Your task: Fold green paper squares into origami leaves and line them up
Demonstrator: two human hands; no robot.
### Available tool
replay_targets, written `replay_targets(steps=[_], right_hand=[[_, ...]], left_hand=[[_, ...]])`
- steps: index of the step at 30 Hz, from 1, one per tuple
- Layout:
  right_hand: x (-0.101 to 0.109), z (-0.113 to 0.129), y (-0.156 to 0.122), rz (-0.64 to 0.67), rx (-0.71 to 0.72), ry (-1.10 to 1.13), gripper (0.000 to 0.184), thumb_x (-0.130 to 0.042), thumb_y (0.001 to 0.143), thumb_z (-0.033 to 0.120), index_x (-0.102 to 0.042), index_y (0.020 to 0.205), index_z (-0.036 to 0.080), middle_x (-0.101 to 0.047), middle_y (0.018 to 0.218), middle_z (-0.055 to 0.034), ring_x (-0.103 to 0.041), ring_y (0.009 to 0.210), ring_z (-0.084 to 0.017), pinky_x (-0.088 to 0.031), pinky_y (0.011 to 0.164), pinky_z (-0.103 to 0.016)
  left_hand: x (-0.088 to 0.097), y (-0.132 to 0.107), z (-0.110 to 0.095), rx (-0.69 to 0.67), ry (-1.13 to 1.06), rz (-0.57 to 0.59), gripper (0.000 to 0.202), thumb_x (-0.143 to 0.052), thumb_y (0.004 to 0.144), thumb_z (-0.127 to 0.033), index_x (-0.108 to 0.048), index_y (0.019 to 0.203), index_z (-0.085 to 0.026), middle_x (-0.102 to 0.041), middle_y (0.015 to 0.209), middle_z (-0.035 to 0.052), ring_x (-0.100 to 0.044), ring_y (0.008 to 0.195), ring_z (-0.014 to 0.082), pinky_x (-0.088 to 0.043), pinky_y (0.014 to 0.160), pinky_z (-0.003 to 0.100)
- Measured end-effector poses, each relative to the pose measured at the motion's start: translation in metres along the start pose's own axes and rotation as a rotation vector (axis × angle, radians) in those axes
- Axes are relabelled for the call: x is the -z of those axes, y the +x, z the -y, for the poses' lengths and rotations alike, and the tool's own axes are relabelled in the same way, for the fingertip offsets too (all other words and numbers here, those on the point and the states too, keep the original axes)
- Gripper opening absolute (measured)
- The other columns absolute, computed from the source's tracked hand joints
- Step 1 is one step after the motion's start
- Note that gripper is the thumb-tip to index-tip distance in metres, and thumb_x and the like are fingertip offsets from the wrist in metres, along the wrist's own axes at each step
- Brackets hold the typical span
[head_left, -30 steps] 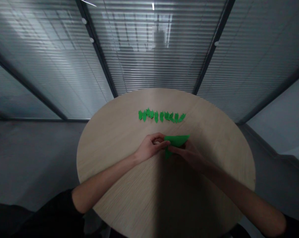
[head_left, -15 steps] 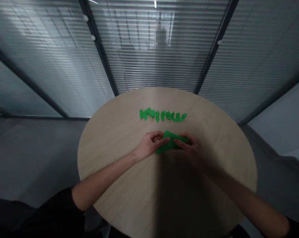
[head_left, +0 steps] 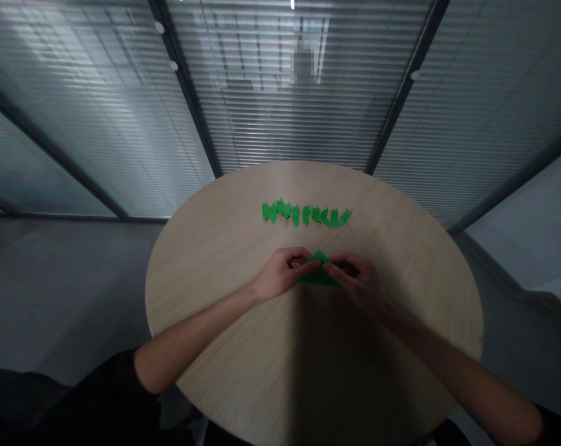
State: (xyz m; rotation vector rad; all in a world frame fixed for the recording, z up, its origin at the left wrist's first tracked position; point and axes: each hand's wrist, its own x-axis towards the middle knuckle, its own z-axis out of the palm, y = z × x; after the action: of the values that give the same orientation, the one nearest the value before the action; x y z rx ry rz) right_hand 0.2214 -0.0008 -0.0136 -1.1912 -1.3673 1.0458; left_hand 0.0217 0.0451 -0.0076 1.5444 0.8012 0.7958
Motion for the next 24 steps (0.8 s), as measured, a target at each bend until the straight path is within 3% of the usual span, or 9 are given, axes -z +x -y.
replay_targets(steps=[3,8,14,24], right_hand=[[0.0,0.001,-0.001,-0.013,0.031,-0.056,0.025,-0.074,0.083,0.044,-0.075,0.078,0.019,-0.068,0.07,-0.0013,-0.062,0.064,-0.015,-0.051,0.06,-0.026],[0.0,0.004,-0.003,-0.018,0.066,-0.097,0.025,-0.071,0.086,0.042,-0.074,0.077,0.019,-0.066,0.069,-0.0007,-0.06,0.062,-0.014,-0.048,0.057,-0.024],[-0.001,0.005,-0.005,0.015,0.087,-0.114,0.024,-0.068,0.089,0.04,-0.074,0.082,0.019,-0.068,0.073,-0.0012,-0.063,0.066,-0.015,-0.05,0.06,-0.024],[-0.002,0.003,-0.006,-0.01,0.056,-0.068,0.026,-0.072,0.086,0.045,-0.074,0.082,0.019,-0.068,0.074,-0.0015,-0.063,0.066,-0.015,-0.051,0.061,-0.026]], left_hand=[[-0.001,0.0,-0.002,-0.016,0.009,-0.008,0.038,-0.075,0.085,-0.049,-0.067,0.08,-0.013,-0.05,0.062,-0.0045,-0.041,0.054,0.0081,-0.026,0.05,0.022],[-0.006,0.0,-0.005,-0.054,-0.082,-0.025,0.034,-0.075,0.085,-0.048,-0.07,0.084,-0.014,-0.056,0.066,-0.0027,-0.046,0.057,0.009,-0.033,0.053,0.022],[-0.007,-0.003,-0.008,-0.038,-0.052,-0.044,0.037,-0.076,0.084,-0.049,-0.069,0.079,-0.013,-0.053,0.062,-0.0033,-0.04,0.054,0.0077,-0.028,0.049,0.021],[-0.007,-0.004,-0.009,-0.083,-0.016,-0.074,0.034,-0.075,0.087,-0.047,-0.075,0.089,-0.013,-0.064,0.069,0.0002,-0.052,0.059,0.0101,-0.037,0.053,0.021]])
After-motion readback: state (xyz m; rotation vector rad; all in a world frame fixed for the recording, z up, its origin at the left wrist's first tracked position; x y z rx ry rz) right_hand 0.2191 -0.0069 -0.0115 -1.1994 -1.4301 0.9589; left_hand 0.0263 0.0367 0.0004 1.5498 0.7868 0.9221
